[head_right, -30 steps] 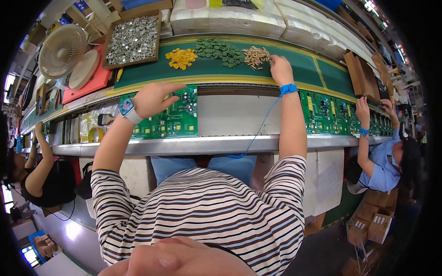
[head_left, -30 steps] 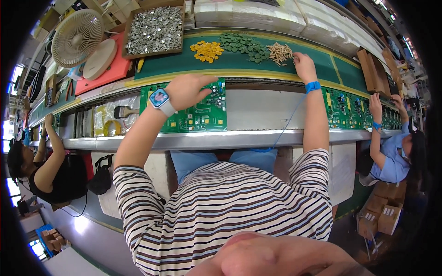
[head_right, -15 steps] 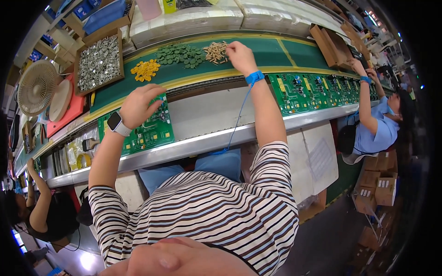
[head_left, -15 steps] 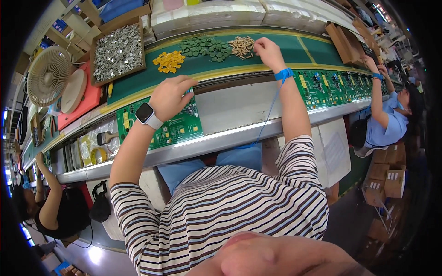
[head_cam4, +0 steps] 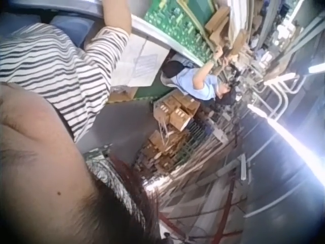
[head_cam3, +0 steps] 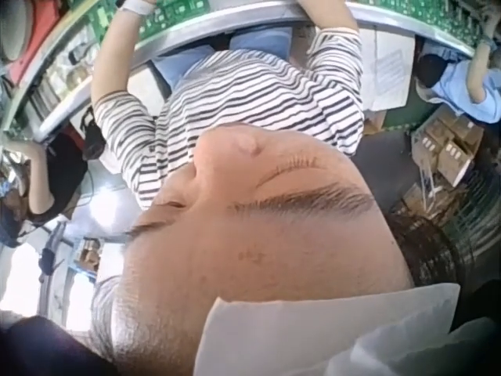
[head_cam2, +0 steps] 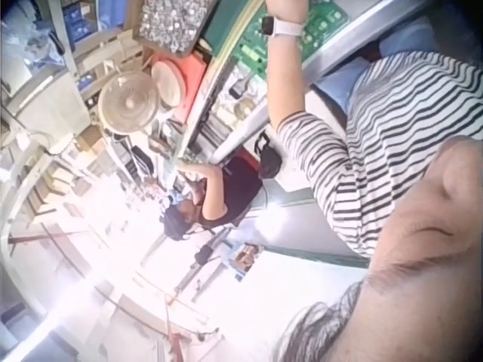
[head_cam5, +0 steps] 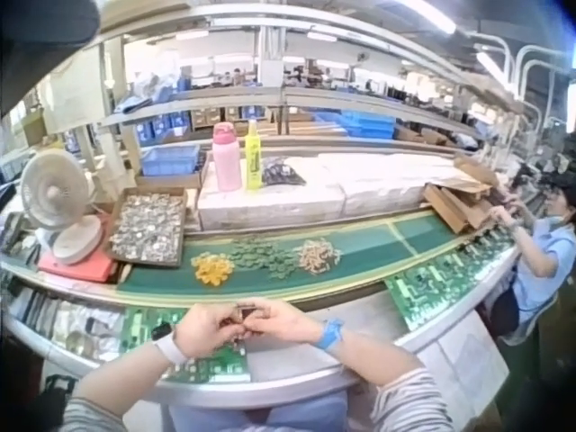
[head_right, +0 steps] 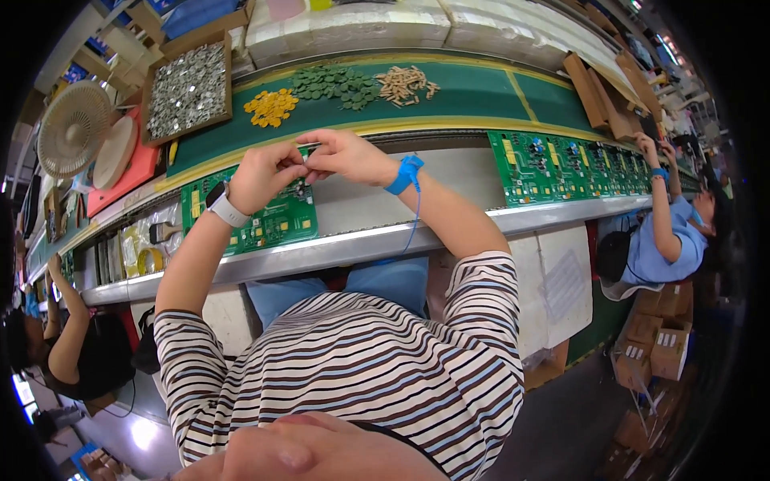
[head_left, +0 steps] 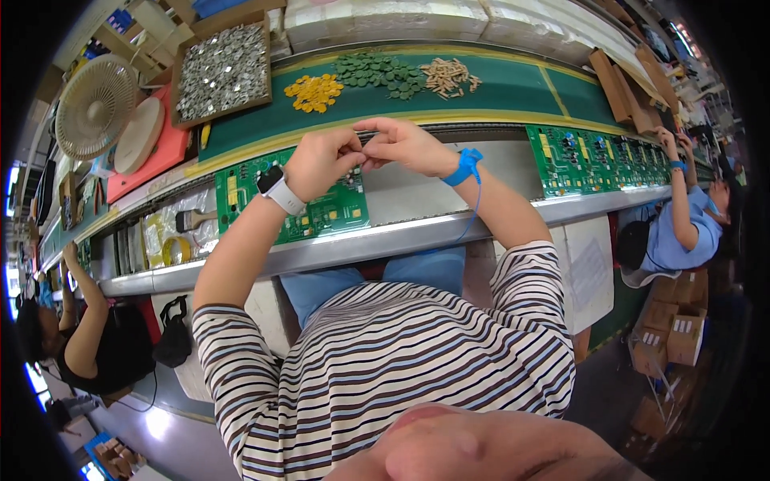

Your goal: The person picks up components from the workspace, inserts them onto circuit boards by hand, and pushes the circuit boards along the assembly line.

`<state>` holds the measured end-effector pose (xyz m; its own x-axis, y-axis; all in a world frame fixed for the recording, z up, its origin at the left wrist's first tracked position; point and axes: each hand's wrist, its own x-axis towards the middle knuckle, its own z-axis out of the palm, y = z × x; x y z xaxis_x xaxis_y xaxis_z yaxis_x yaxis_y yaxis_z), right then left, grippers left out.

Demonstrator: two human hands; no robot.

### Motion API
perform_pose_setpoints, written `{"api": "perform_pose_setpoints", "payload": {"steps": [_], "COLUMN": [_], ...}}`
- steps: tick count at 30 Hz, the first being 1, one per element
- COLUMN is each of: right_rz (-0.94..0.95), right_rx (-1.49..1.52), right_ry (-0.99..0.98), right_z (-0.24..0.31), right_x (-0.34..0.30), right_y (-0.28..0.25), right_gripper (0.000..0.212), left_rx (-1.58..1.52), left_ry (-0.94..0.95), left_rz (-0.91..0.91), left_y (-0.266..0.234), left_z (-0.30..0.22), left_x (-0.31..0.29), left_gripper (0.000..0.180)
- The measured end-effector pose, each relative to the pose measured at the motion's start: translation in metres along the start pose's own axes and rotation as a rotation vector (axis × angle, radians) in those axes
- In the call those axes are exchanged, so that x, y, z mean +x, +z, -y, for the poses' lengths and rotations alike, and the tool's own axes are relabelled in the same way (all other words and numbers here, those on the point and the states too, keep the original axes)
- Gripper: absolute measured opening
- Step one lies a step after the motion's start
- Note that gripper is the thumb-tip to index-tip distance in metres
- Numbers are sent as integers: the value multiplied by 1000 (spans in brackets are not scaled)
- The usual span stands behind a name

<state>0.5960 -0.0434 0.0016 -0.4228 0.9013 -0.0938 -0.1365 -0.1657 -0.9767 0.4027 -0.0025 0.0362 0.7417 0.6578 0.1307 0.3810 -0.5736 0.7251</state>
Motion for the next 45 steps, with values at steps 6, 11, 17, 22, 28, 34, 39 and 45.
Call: {"api": "perform_pose_setpoints", "payload": {"steps": [6,11,17,22,28,34,39,45], "right_rz": [-496,-631,-659,-637,-723,-875,-847,-841], "right_rx": [-1346,-1414,-1336,-1354,-1430,-1305,-1248,-1237], "right_ry": [-252,-6,13,-6,-124,-56,-101,-101], "right_z": [11,8,4,7,0,7,10,10], "right_x": [-20,-43,-36,-36,-35,-34,-36,-35], "right_y": [-77,-139,-142,-137,-148,-143,-140,-139], "right_gripper": [22,16,14,11,12,13,13,13], "left_rx": [15,211,329,388,444,515,526,519], "left_ry": [-163,-253,-223,-85,-151,-79,-41,-9], "left_rz": [-2,53,126,175,194,235,240,230], "left_y": [-53,-84,-84,-80,-70,-66,-66,-65], "left_z": [35,57,63,76,74,83,86,92], "left_x": [-34,-62,-64,-57,-48,-44,-43,-44], "left_gripper": [12,11,11,9,10,9,7,6]}}
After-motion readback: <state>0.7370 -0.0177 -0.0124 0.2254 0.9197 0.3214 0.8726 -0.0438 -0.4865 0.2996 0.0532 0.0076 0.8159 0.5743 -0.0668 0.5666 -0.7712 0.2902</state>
